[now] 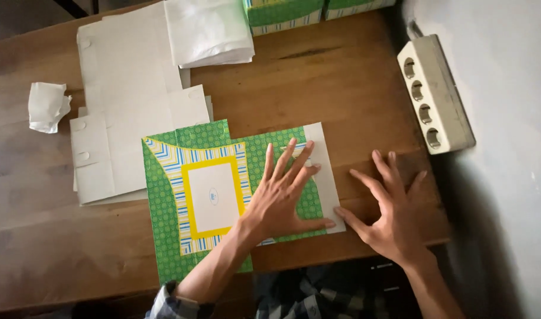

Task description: The person folds white tissue paper and places it into a small green and blue patterned box, then closes the box. They then pick up a flat white cardboard box blank, fold its flaps, and apply green patterned tape to seal the edges.

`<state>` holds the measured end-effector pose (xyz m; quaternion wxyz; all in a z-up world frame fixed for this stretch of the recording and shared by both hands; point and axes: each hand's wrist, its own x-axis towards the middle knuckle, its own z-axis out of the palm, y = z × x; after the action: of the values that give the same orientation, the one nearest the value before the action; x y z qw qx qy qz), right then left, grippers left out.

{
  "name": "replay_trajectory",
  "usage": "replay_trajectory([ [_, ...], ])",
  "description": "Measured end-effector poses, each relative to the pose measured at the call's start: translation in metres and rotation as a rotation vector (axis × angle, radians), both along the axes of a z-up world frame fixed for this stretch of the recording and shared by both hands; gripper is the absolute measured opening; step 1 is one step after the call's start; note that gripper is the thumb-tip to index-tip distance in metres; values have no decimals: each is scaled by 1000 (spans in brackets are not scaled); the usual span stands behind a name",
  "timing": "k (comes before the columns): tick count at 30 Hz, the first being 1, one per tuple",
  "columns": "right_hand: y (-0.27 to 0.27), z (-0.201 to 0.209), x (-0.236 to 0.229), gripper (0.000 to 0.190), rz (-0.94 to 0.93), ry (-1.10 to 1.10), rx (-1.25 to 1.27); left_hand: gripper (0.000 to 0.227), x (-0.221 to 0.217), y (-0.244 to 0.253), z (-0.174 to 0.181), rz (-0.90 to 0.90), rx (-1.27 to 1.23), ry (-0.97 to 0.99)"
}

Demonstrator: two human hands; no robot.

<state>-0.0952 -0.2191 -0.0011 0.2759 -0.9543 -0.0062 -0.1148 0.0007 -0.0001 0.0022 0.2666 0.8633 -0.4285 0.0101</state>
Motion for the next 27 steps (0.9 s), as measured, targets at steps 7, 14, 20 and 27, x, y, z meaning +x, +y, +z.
replay_trajectory([
  [7, 2, -3, 28, 69, -20, 14, -76, 95, 0, 0, 2, 6, -4, 53],
  [14, -6, -3, 76, 70, 56, 7, -122, 97, 1, 0, 0, 1, 40, 69],
  [20, -8, -10, 105, 69, 38, 41, -85, 92, 0, 0, 2, 1, 19, 63],
  [27, 0, -10, 95, 59, 17, -19, -163, 91, -1, 0, -2, 5, 4, 14],
])
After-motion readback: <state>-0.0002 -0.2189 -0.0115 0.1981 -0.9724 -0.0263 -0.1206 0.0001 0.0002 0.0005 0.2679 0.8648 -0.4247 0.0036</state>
